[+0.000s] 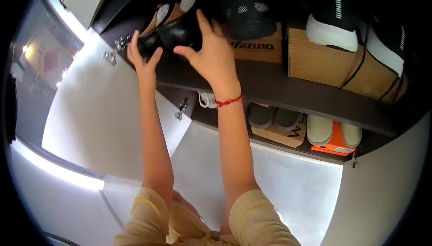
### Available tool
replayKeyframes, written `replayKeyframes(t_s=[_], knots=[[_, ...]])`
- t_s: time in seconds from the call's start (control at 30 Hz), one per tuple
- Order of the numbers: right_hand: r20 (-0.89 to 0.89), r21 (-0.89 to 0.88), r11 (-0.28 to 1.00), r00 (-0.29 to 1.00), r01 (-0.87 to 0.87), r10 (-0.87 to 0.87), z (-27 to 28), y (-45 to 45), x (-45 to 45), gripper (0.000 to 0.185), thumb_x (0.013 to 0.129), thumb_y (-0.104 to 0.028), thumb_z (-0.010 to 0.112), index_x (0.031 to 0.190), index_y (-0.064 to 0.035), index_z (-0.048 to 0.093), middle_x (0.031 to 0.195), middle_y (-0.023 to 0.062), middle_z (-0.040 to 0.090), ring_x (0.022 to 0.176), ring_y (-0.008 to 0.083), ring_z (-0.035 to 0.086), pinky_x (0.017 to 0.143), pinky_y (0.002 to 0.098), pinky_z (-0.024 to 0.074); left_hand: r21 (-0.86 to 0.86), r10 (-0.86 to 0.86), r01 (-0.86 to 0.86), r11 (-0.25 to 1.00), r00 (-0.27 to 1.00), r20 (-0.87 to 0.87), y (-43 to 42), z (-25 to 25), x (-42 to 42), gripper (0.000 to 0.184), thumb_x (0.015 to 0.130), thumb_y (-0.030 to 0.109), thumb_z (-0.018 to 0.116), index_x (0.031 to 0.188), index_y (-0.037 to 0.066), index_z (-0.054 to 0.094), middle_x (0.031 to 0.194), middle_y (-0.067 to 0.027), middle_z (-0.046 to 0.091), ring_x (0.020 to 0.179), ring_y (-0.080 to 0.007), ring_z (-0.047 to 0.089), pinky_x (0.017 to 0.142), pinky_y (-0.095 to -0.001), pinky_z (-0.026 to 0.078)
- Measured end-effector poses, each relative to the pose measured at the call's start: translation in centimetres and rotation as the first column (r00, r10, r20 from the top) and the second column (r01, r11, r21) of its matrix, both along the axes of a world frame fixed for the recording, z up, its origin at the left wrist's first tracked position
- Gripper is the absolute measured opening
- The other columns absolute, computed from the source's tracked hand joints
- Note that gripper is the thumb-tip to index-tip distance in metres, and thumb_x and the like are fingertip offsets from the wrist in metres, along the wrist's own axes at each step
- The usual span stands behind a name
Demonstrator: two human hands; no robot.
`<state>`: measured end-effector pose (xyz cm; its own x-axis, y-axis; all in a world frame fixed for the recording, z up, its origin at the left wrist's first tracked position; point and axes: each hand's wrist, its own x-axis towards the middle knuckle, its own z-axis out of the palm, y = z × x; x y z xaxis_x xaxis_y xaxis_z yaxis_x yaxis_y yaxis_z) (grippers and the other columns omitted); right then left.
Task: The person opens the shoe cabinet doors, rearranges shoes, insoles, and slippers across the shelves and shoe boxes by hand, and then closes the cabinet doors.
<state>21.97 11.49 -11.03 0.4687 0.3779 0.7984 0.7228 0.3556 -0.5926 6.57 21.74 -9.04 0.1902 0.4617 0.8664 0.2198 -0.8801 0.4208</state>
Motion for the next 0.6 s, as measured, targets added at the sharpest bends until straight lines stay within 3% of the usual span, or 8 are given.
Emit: replayKeyframes(t_s=[0.03,0.07,0.1,0.13,0.23,0.43,0.5,0.6], knots=[[-0.048,-0.002,1.0,0.999,0.006,-0.006,0.1,-0.2,-0.4,0.089,0.064,-0.048,0.076,0.136,-0.0112,0.04,0.13,0.0267,0.045,0.116,0.0448,0.046,0.094,0.0454,0.0423,-0.351,-0.116,0.15,0.924,0.987,0.115,-0.3,0.3,-0.5,0.073,0.08,0.026,0.07,0.141,0.021,0.031,0.142,-0.0197,0.025,0.131,-0.0305,0.024,0.105,-0.046,0.022],[-0.033,-0.005,1.0,0.999,-0.018,0.018,0.0,0.1,-0.7,0.089,0.064,-0.048,0.076,0.136,-0.0112,0.04,0.13,0.0267,0.045,0.116,0.0448,0.046,0.094,0.0454,0.0423,-0.616,-0.19,0.324,0.718,0.943,0.274,0.0,0.7,-0.8,0.074,0.082,0.022,0.068,0.142,0.023,0.026,0.142,-0.0163,0.029,0.128,-0.0271,0.031,0.103,-0.0458,0.027],[-0.05,0.027,1.0,0.999,0.007,-0.006,-0.2,0.7,-1.1,0.088,0.064,-0.047,0.076,0.136,-0.0112,0.041,0.13,0.0265,0.045,0.116,0.0442,0.046,0.094,0.0452,0.0417,-0.594,-0.213,0.346,0.727,0.935,0.284,0.9,0.3,-0.7,0.076,0.081,0.013,0.067,0.143,0.016,0.023,0.137,-0.0134,0.037,0.123,-0.0254,0.039,0.102,-0.0388,0.03],[-0.072,0.054,0.998,0.997,0.04,-0.036,-0.4,1.1,-1.5,0.087,0.064,-0.047,0.077,0.136,-0.0112,0.041,0.13,0.0264,0.045,0.116,0.0436,0.046,0.095,0.045,0.0412,-0.498,-0.318,0.367,0.786,0.93,0.185,2.1,-0.2,-0.7,0.074,0.081,0.004,0.066,0.141,0.01,0.023,0.133,-0.0126,0.042,0.121,-0.0232,0.042,0.101,-0.0327,0.032],[-0.077,0.057,0.998,0.997,0.03,-0.025,-0.5,1.7,-2.4,0.086,0.066,-0.043,0.077,0.135,-0.0068,0.04,0.131,0.0261,0.044,0.117,0.0429,0.045,0.096,0.0448,0.0396,-0.217,-0.326,0.358,0.908,0.93,0.17,3.0,-2.0,0.5,0.075,0.082,0.01,0.067,0.141,0.003,0.022,0.126,-0.0167,0.048,0.115,-0.0239,0.048,0.098,-0.0331,0.038],[-0.074,0.018,0.998,0.996,0.058,-0.056,0.2,1.0,-2.3,0.089,0.066,-0.041,0.079,0.132,0.0027,0.038,0.122,0.028,0.051,0.111,0.0408,0.052,0.091,0.041,0.0443,-0.205,-0.428,0.462,0.863,0.884,0.189,3.8,-2.6,-0.4,0.075,0.081,0.014,0.069,0.141,0.004,0.025,0.122,-0.019,0.052,0.11,-0.0245,0.054,0.095,-0.0339,0.041],[-0.061,-0.117,0.993,0.998,0.016,-0.023,0.2,-0.2,-2.7,0.085,0.071,-0.037,0.078,0.131,0.0073,0.038,0.122,0.0276,0.053,0.117,0.0344,0.051,0.096,0.0377,0.0416,-0.253,-0.494,0.54,0.803,0.84,0.225,3.8,-3.3,-0.7,0.079,0.079,0.018,0.073,0.141,0.007,0.025,0.122,-0.0184,0.052,0.111,-0.0246,0.053,0.094,-0.0348,0.041],[0.033,-0.333,0.934,0.992,0.129,-0.125,2.1,-1.4,-3.8,0.083,0.072,-0.037,0.076,0.13,0.0087,0.037,0.122,0.0271,0.053,0.116,0.0339,0.052,0.094,0.0369,0.0432,-0.305,-0.539,0.605,0.735,0.795,0.278,5.5,-3.4,-0.8,0.087,0.074,0.025,0.077,0.141,0.01,0.023,0.133,-0.0181,0.041,0.122,-0.0273,0.042,0.099,-0.0401,0.034]])
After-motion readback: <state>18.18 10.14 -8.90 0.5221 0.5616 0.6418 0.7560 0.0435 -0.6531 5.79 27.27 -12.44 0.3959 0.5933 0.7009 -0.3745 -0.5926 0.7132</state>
